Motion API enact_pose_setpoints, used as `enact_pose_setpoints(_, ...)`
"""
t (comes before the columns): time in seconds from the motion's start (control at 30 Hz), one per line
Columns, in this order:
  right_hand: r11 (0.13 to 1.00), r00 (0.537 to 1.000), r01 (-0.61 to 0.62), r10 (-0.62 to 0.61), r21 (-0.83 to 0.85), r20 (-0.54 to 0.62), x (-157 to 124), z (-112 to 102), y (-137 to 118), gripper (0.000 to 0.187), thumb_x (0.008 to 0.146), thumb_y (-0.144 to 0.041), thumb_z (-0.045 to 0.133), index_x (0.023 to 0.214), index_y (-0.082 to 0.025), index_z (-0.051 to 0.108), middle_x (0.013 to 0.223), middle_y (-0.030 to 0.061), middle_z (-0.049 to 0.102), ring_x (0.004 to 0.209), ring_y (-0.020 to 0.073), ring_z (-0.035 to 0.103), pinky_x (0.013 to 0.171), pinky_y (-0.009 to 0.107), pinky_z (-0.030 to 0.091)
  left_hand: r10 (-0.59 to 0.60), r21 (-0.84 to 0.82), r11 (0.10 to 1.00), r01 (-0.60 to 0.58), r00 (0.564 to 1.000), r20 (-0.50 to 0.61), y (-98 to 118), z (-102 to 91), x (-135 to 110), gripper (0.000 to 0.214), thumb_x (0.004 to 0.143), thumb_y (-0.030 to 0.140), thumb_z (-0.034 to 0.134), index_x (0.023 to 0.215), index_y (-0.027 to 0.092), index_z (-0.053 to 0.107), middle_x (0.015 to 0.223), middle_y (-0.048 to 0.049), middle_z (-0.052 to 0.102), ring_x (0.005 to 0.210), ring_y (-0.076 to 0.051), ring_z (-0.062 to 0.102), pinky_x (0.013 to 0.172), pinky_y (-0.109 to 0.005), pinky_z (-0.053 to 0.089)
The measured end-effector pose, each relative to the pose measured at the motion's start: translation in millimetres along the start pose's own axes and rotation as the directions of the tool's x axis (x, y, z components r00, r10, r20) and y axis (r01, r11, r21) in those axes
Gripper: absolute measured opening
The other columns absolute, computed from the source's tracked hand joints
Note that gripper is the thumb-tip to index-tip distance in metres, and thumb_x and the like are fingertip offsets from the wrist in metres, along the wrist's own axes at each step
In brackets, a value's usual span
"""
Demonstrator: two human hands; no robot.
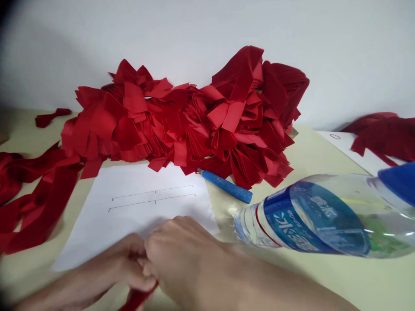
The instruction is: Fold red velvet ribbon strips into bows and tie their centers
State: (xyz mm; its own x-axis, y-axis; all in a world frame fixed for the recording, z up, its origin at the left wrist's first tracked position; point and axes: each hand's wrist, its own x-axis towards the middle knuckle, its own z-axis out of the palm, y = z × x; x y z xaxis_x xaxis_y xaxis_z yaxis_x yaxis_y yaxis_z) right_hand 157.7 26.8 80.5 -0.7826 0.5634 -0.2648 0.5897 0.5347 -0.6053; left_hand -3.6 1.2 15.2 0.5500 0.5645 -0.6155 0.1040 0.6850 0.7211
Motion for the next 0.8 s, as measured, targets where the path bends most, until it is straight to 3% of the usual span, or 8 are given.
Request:
enact_pose_setpoints(0.1, 0.995, 0.978, -0.073, 0.059, -0.065, -0.198, -2, 3, -3, 0.02, 0.085, -0.012, 0.048, 0.077, -0.013, 0.066, 0.08, 0.0078, 0.066, 0.072, 0.0152, 0.055, 0.065, 0.026, 0.036, 0.139, -0.146, 0.976, -0.159, 0.981, -0.138, 12, -9.3, -2, 0.008, 0.062, 0.009, 0.063, 0.058, 0.013, 0.068, 0.056, 0.0004, 0.06, 0.058, -0.012, 0.054, 0.058, -0.023, 0.039)
enact_pose_setpoints(0.23, 0.99, 0.944, -0.077, 0.11, 0.115, -0.31, 4, -6, 6, 0.023, 0.088, -0.015, 0.045, 0.08, -0.017, 0.067, 0.08, 0.0023, 0.065, 0.072, 0.0123, 0.055, 0.067, 0.024, 0.036, 0.226, -0.358, 0.893, -0.271, 0.96, -0.165, 16, -20.2, -2, 0.007, 0.071, 0.015, 0.066, 0.075, 0.013, 0.072, 0.067, -0.0031, 0.066, 0.063, -0.013, 0.059, 0.062, -0.021, 0.043)
enact_pose_setpoints(0.3, 0.968, 0.962, -0.046, 0.11, 0.245, -0.251, 7, -14, 13, 0.024, 0.089, -0.017, 0.045, 0.079, -0.018, 0.067, 0.079, -0.0002, 0.065, 0.069, 0.0102, 0.053, 0.064, 0.022, 0.036, 0.257, -0.442, 0.848, -0.291, 0.957, -0.137, 14, -22.4, 0, 0.007, 0.07, 0.016, 0.068, 0.076, 0.015, 0.072, 0.066, -0.0028, 0.068, 0.059, -0.012, 0.06, 0.059, -0.021, 0.044)
enact_pose_setpoints(0.4, 0.897, 0.999, -0.015, 0.03, 0.442, -0.026, 11, -27, 22, 0.023, 0.088, -0.023, 0.048, 0.085, -0.014, 0.068, 0.076, -0.0002, 0.064, 0.064, 0.0086, 0.05, 0.056, 0.02, 0.035, 0.34, -0.497, 0.813, -0.305, 0.94, -0.022, 13, -22.2, -1, 0.006, 0.065, 0.016, 0.07, 0.071, 0.015, 0.073, 0.063, -0.0025, 0.068, 0.055, -0.012, 0.059, 0.055, -0.021, 0.043)
enact_pose_setpoints(0.47, 0.856, 0.994, -0.032, -0.029, 0.516, 0.109, 12, -31, 25, 0.02, 0.085, -0.023, 0.054, 0.091, -0.011, 0.068, 0.078, 0.0005, 0.063, 0.066, 0.0085, 0.05, 0.057, 0.019, 0.037, 0.315, -0.429, 0.872, -0.235, 0.94, 0.127, 15, -19.9, -6, 0.005, 0.059, 0.016, 0.071, 0.064, 0.015, 0.072, 0.055, -0.002, 0.065, 0.048, -0.012, 0.056, 0.05, -0.022, 0.04)
enact_pose_setpoints(0.57, 0.874, 0.971, -0.099, -0.02, 0.477, 0.239, 12, -29, 27, 0.016, 0.08, -0.023, 0.06, 0.086, -0.012, 0.069, 0.068, -0.0025, 0.058, 0.059, 0.0068, 0.047, 0.053, 0.017, 0.036, 0.083, -0.083, 0.995, -0.063, 0.959, 0.271, 17, -11.7, -15, 0.012, 0.052, 0.008, 0.068, 0.059, 0.017, 0.072, 0.052, 0.0014, 0.062, 0.049, -0.011, 0.051, 0.049, -0.022, 0.036)
enact_pose_setpoints(0.67, 0.933, 0.982, -0.121, 0.064, 0.338, 0.176, 11, -20, 23, 0.014, 0.078, -0.025, 0.06, 0.076, -0.014, 0.069, 0.062, -0.0032, 0.056, 0.057, 0.007, 0.046, 0.052, 0.018, 0.032, -0.016, 0.158, 0.987, -0.003, 0.992, 0.121, 12, -1.3, -17, 0.011, 0.055, 0.009, 0.065, 0.06, 0.018, 0.07, 0.055, 0.0041, 0.06, 0.053, -0.011, 0.049, 0.05, -0.022, 0.034)
enact_pose_setpoints(0.8, 0.96, 0.99, -0.104, 0.124, 0.258, -0.062, 4, -9, 12, 0.015, 0.082, -0.022, 0.054, 0.075, -0.019, 0.067, 0.071, -0.0014, 0.061, 0.073, 0.0114, 0.052, 0.059, 0.021, 0.032, 0.133, 0.15, 0.982, -0.116, 0.985, -0.111, 6, -1.5, -4, 0.012, 0.065, 0.014, 0.061, 0.054, 0.014, 0.065, 0.047, 0.0049, 0.049, 0.048, -0.009, 0.04, 0.05, -0.022, 0.029)
